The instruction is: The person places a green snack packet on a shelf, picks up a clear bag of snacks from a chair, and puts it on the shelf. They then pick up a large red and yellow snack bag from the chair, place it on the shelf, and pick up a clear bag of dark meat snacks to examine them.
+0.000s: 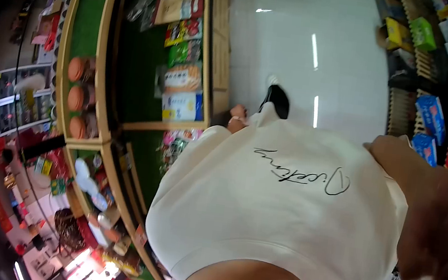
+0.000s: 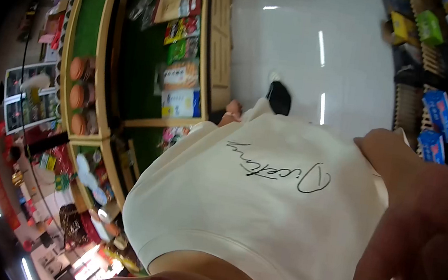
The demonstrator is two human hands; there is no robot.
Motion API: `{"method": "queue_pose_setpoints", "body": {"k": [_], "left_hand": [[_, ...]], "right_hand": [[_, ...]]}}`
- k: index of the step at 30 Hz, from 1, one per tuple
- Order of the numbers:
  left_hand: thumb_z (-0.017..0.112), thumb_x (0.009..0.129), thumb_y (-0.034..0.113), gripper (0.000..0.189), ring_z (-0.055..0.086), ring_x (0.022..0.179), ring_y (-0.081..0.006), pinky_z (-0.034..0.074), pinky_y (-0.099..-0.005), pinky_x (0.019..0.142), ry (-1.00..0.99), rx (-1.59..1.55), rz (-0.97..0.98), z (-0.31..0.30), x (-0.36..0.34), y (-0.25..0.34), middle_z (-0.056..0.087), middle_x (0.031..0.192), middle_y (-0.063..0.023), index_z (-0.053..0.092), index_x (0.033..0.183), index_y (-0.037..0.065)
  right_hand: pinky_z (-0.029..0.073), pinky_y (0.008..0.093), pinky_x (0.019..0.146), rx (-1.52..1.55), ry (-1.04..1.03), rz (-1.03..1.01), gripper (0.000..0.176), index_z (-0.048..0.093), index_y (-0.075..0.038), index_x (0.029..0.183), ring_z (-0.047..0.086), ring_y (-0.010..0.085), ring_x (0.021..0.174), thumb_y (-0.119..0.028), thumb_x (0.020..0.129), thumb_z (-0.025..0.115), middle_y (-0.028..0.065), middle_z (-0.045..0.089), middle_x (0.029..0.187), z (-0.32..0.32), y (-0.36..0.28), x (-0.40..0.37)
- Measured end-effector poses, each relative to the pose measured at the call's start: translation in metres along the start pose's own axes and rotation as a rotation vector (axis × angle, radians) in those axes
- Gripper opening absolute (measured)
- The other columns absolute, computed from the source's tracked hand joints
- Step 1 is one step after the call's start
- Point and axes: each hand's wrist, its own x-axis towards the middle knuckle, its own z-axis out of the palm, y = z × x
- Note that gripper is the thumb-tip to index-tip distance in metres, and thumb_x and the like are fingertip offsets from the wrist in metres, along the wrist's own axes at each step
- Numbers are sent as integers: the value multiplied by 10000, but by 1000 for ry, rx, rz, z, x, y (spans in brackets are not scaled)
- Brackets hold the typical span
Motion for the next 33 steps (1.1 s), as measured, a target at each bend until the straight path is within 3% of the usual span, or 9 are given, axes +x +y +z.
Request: {"method": "queue_pose_setpoints", "body": {"k": [2,5,14,17,19,21,27,28,33], "left_hand": [[425,812,159,195,518,633,-177,399,-287,498,-11,-1145,-503,-62,0,64,572,770,-88,557,826,18],[507,758,153,311,565,619,-183,438,-283,483,14,-918,-335,-123,46,130,585,776,-106,499,1018,-17],[498,792,148,369,575,707,-194,462,-318,655,-33,-749,14,-207,143,229,594,852,-133,456,1127,-1],[527,781,185,403,571,824,-231,462,-329,727,-58,-616,70,-218,150,234,585,949,-141,471,1128,-12],[505,783,206,419,551,938,-338,429,-370,818,21,-195,242,-202,169,218,586,1001,-207,478,1149,4],[519,761,223,416,512,1015,-372,396,-378,882,-62,-267,30,-206,169,223,551,1076,-240,517,1112,-1],[523,734,236,389,514,1028,-374,399,-376,894,-223,-264,-142,-251,231,244,561,1059,-246,581,1023,-17],[512,740,253,399,567,934,-358,438,-378,828,-39,-157,-80,-224,272,218,596,995,-223,585,1018,-24],[516,737,255,402,586,891,-339,452,-364,793,-64,-534,-97,-293,354,320,606,961,-219,585,1018,-25]], "right_hand": [[353,201,440,52,87,-88,240,338,-62,1068,459,138,537,-197,875,380,107,434,836,14,56,13],[362,213,466,33,192,-117,244,351,-54,1066,467,152,565,-203,875,377,115,444,851,37,120,30],[387,251,542,-33,406,-35,267,391,-31,1063,492,193,650,-221,877,368,140,474,895,81,261,46],[396,264,568,-17,443,-32,277,404,-24,1062,500,207,678,-227,877,365,148,484,910,94,310,42],[402,272,585,4,442,-58,285,413,-19,1061,506,216,697,-231,878,363,153,491,920,100,342,38],[408,281,602,31,451,-58,293,422,-14,1060,511,226,716,-236,878,361,159,498,930,107,377,36],[425,306,653,112,535,-62,320,448,1,1058,527,253,773,-248,879,355,175,518,959,128,507,35],[428,310,662,121,553,-56,325,452,4,1057,530,258,782,-250,879,354,178,521,964,130,530,37],[442,331,705,183,673,24,350,474,16,1055,544,281,829,-260,880,349,191,538,989,158,642,39]]}}
